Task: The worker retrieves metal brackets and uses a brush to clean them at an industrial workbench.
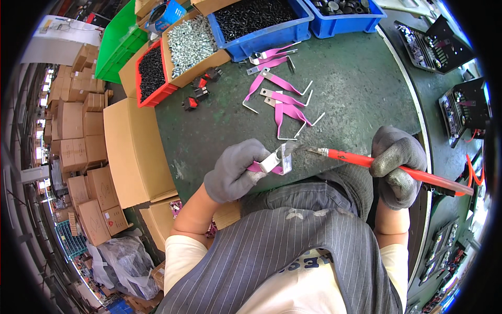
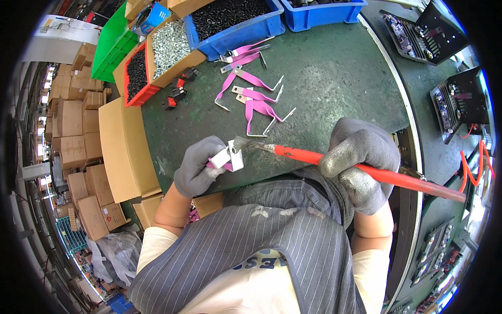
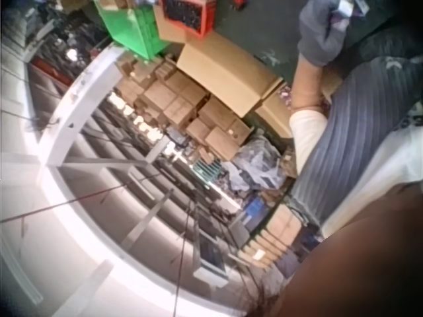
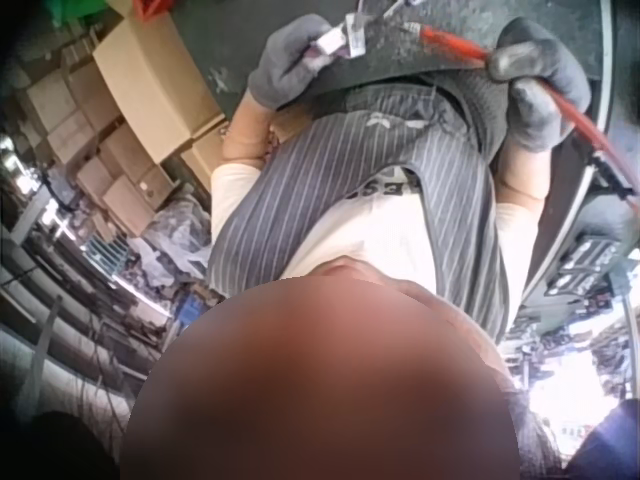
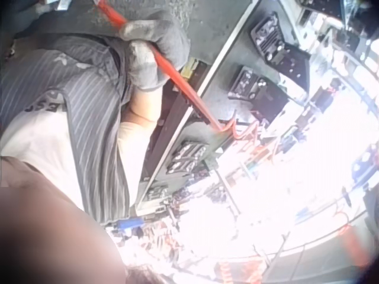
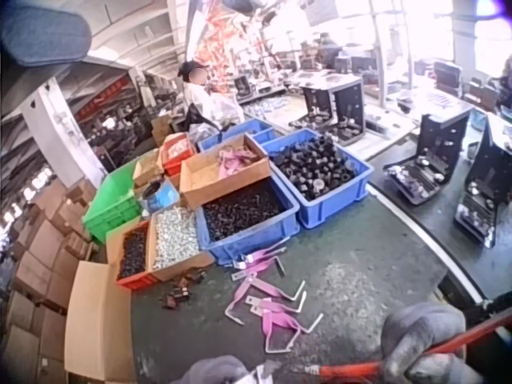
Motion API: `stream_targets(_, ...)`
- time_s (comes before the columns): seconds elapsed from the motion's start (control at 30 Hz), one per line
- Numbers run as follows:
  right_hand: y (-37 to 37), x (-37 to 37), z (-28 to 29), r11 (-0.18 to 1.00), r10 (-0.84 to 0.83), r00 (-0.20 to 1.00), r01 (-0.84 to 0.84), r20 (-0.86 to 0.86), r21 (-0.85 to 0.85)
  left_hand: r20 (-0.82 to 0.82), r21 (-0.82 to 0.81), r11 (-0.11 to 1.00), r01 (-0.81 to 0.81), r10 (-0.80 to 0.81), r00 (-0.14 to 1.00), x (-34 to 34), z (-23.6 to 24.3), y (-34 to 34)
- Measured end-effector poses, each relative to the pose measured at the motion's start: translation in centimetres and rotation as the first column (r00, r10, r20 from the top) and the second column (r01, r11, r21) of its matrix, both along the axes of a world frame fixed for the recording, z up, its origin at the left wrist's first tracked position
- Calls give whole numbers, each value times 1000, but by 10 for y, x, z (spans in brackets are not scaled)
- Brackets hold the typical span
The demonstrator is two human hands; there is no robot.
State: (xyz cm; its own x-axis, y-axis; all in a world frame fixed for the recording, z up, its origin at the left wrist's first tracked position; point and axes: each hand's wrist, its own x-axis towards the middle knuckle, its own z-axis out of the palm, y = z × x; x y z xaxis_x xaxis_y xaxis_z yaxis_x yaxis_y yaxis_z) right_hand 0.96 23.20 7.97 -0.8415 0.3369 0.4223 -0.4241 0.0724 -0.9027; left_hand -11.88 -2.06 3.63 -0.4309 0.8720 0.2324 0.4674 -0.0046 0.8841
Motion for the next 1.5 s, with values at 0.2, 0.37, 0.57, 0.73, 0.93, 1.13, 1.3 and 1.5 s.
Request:
stream_targets(0.2,-4,-1,1,997,-6,1000,5,-19,-76,35,-12,1000,9,-8,999,-2,3,-2)
stream_targets(0.37,8,-5,-13,992,-69,991,79,111,-94,-45,-19,989,-149,148,988,-10,10,2)
stream_targets(0.57,20,-2,-44,929,-100,956,189,275,-319,-736,-213,895,-393,117,667,-88,13,14)
stream_targets(0.73,16,0,-52,920,-54,940,178,336,-350,-800,-405,899,-165,-262,539,-121,-9,25)
stream_targets(0.93,29,0,-64,868,-142,937,273,319,-416,-729,-313,938,-150,-136,671,-108,-1,29)
stream_targets(1.13,32,-10,-58,863,-135,964,228,229,-451,28,-181,983,-29,35,999,-74,-3,23)
stream_targets(1.3,12,-22,-28,909,-78,988,124,131,-398,347,-67,996,66,-38,937,-42,-9,18)
stream_targets(1.5,7,-26,-17,943,28,998,-8,56,-334,459,-154,987,52,25,888,-31,1,16)
